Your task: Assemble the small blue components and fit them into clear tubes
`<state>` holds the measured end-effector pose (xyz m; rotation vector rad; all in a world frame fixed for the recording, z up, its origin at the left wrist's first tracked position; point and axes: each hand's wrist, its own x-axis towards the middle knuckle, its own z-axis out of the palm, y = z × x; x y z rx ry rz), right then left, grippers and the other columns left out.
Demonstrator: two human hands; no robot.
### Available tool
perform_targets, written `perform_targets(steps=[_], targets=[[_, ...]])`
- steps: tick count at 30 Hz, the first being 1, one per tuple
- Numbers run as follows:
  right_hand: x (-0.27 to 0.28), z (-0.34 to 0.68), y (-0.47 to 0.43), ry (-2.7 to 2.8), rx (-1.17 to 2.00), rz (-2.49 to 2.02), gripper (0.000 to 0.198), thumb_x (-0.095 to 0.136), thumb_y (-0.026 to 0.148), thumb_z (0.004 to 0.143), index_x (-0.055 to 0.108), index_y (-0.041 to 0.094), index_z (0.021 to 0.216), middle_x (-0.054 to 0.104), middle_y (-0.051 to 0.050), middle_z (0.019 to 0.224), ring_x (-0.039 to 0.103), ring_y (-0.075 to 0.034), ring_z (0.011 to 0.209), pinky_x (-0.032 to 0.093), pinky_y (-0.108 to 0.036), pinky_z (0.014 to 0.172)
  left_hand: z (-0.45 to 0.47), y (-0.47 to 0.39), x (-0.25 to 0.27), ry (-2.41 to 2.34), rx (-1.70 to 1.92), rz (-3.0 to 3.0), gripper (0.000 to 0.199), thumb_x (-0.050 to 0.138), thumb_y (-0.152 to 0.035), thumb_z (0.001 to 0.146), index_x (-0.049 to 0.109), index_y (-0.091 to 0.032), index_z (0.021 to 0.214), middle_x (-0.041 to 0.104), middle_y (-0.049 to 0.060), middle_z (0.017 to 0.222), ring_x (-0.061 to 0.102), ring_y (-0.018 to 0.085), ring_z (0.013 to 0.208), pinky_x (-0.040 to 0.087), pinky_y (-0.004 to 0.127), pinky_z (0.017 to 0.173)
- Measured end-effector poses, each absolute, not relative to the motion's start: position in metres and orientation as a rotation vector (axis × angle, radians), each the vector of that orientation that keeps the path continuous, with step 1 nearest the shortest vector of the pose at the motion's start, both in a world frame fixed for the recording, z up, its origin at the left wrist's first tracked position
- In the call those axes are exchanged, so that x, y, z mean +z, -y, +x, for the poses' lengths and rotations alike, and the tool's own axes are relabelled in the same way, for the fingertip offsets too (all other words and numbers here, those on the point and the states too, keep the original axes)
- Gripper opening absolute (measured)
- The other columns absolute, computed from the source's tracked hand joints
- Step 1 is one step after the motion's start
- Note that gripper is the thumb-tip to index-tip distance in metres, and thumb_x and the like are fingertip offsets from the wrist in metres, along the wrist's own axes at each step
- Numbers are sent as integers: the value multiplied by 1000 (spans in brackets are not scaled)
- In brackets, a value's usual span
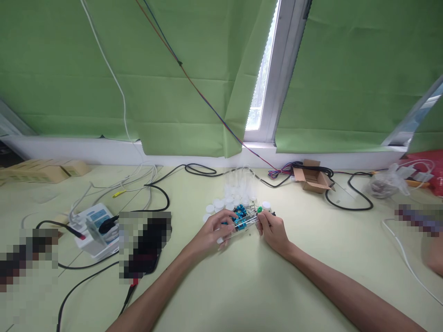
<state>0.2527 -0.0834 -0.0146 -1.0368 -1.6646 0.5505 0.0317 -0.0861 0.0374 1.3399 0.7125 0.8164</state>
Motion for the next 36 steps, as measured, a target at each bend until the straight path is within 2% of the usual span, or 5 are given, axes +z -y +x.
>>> perform_targets(steps=[5, 14, 20, 26, 36], targets=[[-16, 253, 84, 1638, 528, -1018, 36, 37, 38, 99, 54, 19, 73, 51, 3, 53, 49, -10, 46, 43, -23, 51, 30, 82, 35, -715, 837, 1318, 36, 67, -42, 80, 57, -20, 106, 53, 0, 77, 46, 7, 48, 33, 18, 38], [-25, 254, 80, 1677, 481, -947, 24, 39, 30, 98, 61, 19, 98, 53, 4, 58, 49, -10, 44, 44, -22, 47, 31, 81, 38, -814, 907, 1273, 33, 64, -45, 80, 61, -20, 100, 57, 0, 74, 42, 6, 46, 25, 19, 39], [-25, 255, 79, 1776, 436, -952, 26, 39, 28, 97, 61, 19, 89, 49, 3, 54, 46, -10, 45, 40, -22, 47, 29, 79, 34, -880, 948, 1265, 30, 65, -45, 80, 61, -20, 97, 56, -2, 70, 41, 6, 45, 20, 18, 39], [-20, 254, 79, 1848, 486, -964, 31, 36, 25, 98, 52, 20, 72, 45, 3, 55, 41, -11, 48, 35, -22, 50, 28, 79, 33, -914, 948, 1313, 27, 61, -45, 83, 61, -20, 94, 55, -1, 71, 39, 6, 46, 19, 19, 42], [-22, 256, 76, 1908, 527, -945, 30, 34, 24, 97, 44, 21, 69, 40, 3, 58, 35, -12, 51, 31, -23, 52, 27, 77, 31, -894, 986, 1345, 25, 60, -43, 84, 59, -19, 91, 53, -2, 66, 38, 6, 45, 19, 20, 43]])
